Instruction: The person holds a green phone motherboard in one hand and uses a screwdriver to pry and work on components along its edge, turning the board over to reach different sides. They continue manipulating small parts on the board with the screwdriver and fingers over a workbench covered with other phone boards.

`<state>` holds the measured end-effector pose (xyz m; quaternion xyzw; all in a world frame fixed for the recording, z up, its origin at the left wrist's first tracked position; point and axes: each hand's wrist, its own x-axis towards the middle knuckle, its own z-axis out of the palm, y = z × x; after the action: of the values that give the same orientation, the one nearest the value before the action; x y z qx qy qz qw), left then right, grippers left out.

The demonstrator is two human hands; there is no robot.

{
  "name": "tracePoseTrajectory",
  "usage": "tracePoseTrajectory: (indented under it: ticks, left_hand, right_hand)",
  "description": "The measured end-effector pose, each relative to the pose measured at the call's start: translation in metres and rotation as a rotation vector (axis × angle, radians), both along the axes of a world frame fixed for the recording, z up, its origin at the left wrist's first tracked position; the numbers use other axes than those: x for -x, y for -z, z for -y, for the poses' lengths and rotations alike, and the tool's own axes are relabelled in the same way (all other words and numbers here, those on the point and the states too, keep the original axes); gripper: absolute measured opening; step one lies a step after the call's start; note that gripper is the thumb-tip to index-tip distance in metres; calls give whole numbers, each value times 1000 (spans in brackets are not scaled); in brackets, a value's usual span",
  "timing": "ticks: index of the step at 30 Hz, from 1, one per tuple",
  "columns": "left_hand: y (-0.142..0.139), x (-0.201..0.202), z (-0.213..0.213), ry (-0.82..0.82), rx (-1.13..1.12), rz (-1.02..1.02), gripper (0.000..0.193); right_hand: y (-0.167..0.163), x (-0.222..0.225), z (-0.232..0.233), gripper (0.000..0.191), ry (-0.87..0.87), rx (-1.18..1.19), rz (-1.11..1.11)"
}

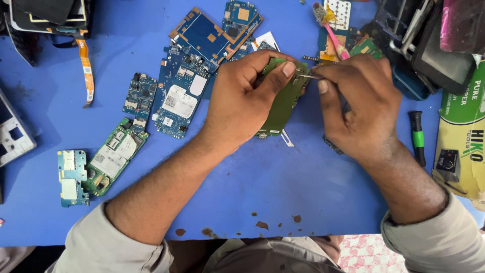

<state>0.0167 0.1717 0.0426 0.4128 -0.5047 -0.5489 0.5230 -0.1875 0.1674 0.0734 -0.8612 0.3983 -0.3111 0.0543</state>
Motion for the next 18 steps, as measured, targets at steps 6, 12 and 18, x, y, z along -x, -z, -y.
tracePoseTrajectory:
  ticks: [6,12,18]
  left_hand:
    - [-5,-1,-2,-70,113,167,14]
    - [-9,-1,-3,-61,81,192,13]
    - [-8,0,-2,-69,89,202,13]
  right_hand:
    - [-5,-5,0,17,-31,-3,17]
    - [-6,-6,1,14,-12,-2,25]
    - [-4,-4,0,16,-47,5,2]
